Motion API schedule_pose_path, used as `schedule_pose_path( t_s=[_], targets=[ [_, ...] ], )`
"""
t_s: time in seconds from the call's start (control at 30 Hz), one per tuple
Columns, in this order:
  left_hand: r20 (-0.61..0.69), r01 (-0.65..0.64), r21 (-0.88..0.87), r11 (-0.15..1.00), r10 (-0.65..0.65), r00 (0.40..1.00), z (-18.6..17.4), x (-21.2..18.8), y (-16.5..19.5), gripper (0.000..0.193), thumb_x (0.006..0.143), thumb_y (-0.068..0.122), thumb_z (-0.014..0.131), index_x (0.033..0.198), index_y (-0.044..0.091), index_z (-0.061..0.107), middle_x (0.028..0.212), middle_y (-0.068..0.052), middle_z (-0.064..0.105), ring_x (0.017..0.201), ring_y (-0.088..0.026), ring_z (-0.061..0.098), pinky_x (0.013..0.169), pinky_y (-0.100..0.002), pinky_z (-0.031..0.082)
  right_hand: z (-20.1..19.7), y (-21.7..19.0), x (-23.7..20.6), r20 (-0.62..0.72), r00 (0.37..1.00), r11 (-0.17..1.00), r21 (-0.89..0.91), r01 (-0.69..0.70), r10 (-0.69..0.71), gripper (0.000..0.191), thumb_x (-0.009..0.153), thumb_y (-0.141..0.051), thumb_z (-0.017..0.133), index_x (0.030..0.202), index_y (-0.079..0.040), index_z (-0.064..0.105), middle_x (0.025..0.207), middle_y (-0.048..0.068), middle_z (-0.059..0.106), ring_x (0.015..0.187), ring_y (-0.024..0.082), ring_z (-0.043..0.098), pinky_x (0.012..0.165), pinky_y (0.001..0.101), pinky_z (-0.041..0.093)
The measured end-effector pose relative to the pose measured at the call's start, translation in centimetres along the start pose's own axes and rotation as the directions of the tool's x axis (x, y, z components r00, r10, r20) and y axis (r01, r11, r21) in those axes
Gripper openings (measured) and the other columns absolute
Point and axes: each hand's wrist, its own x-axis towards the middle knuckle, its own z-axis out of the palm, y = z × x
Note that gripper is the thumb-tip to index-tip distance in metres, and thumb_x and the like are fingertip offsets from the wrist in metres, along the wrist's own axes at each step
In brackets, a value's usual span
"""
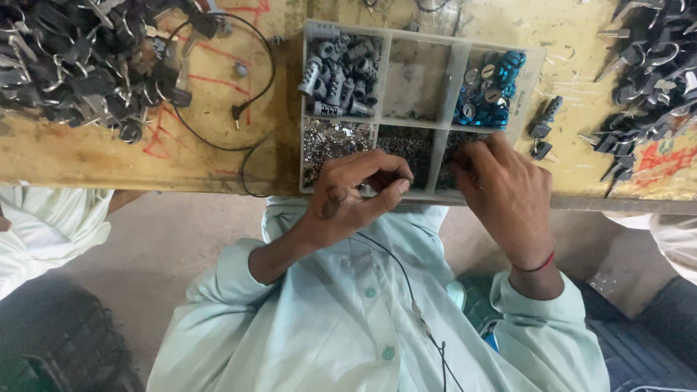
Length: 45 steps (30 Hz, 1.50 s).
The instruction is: The person sits at a workshop bench and assembles small metal components by hand. They pick parts from a compartment organizer box, fit pieces together in their hands, and place finished assemblies onto the table beside the box, repeating the cycle.
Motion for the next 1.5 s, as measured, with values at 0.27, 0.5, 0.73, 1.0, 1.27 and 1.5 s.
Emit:
schedule_pose_path(
  t_s=[0.27,0.5,0.73,1.0,1.27,1.5],
  targets=[
    [0.025,-0.034,0.033,0.999,0.034,0.999,0.3,0.4,0.6,0.01,0.096,0.008,0.072,0.104,0.003,0.07,0.092,-0.005,0.071,0.08,-0.012,0.069,0.073,-0.027,0.056,0.0,-0.7,0.0,-0.07,0.997,1.0,0.013,-0.023,0.024,0.011,0.095,-0.018,0.078,0.1,-0.013,0.071,0.093,0.006,0.061,0.077,0.027,0.066,0.065,0.0408,0.05],
    [0.042,-0.042,0.03,0.999,0.041,0.998,0.4,0.3,1.0,0.01,0.097,0.008,0.072,0.105,0.002,0.07,0.094,-0.005,0.071,0.081,-0.011,0.069,0.073,-0.026,0.057,0.9,-0.3,-0.5,-0.101,0.995,0.998,0.063,0.0,0.007,0.012,0.096,-0.014,0.077,0.102,-0.01,0.067,0.094,0.007,0.062,0.078,0.027,0.067,0.065,0.0404,0.05],
    [0.034,-0.028,0.007,1.0,0.028,0.999,0.6,0.0,1.0,0.011,0.099,0.008,0.07,0.108,0.002,0.069,0.098,-0.005,0.069,0.083,-0.01,0.07,0.074,-0.025,0.059,-0.3,0.0,-1.1,0.078,0.951,0.622,0.74,-0.256,0.298,0.009,0.109,-0.009,0.06,0.115,-0.002,0.057,0.104,0.008,0.071,0.076,0.014,0.065,0.066,0.0278,0.052],
    [0.111,0.287,-0.517,0.806,-0.27,0.957,1.9,-0.2,0.3,0.019,0.101,0.015,0.065,0.113,0.0,0.065,0.104,-0.005,0.07,0.094,-0.008,0.071,0.085,-0.025,0.063,2.5,-5.4,-2.0,-0.252,0.957,0.704,0.706,0.082,0.142,0.014,0.099,0.002,0.07,0.109,0.002,0.061,0.111,0.013,0.062,0.09,0.016,0.068,0.078,0.0284,0.06],
    [0.132,0.187,-0.241,0.952,-0.159,0.978,0.5,-0.7,1.0,0.02,0.102,0.015,0.068,0.114,-0.001,0.07,0.099,-0.004,0.076,0.09,-0.009,0.074,0.08,-0.025,0.063,1.3,-3.7,-2.7,-0.148,0.989,0.767,0.638,0.072,0.031,0.019,0.094,0.003,0.075,0.109,0.002,0.063,0.109,0.013,0.065,0.086,0.016,0.071,0.076,0.0287,0.06],
    [-0.022,-0.115,-0.017,0.993,0.115,0.993,1.3,-0.8,1.9,0.015,0.106,0.011,0.067,0.118,0.002,0.066,0.107,-0.005,0.07,0.091,-0.008,0.073,0.079,-0.022,0.063,1.8,-3.3,-2.3,-0.237,0.971,0.775,0.61,0.167,-0.022,0.023,0.094,0.006,0.074,0.113,0.001,0.061,0.113,0.013,0.066,0.091,0.024,0.071,0.082,0.0307,0.058]
  ],
)
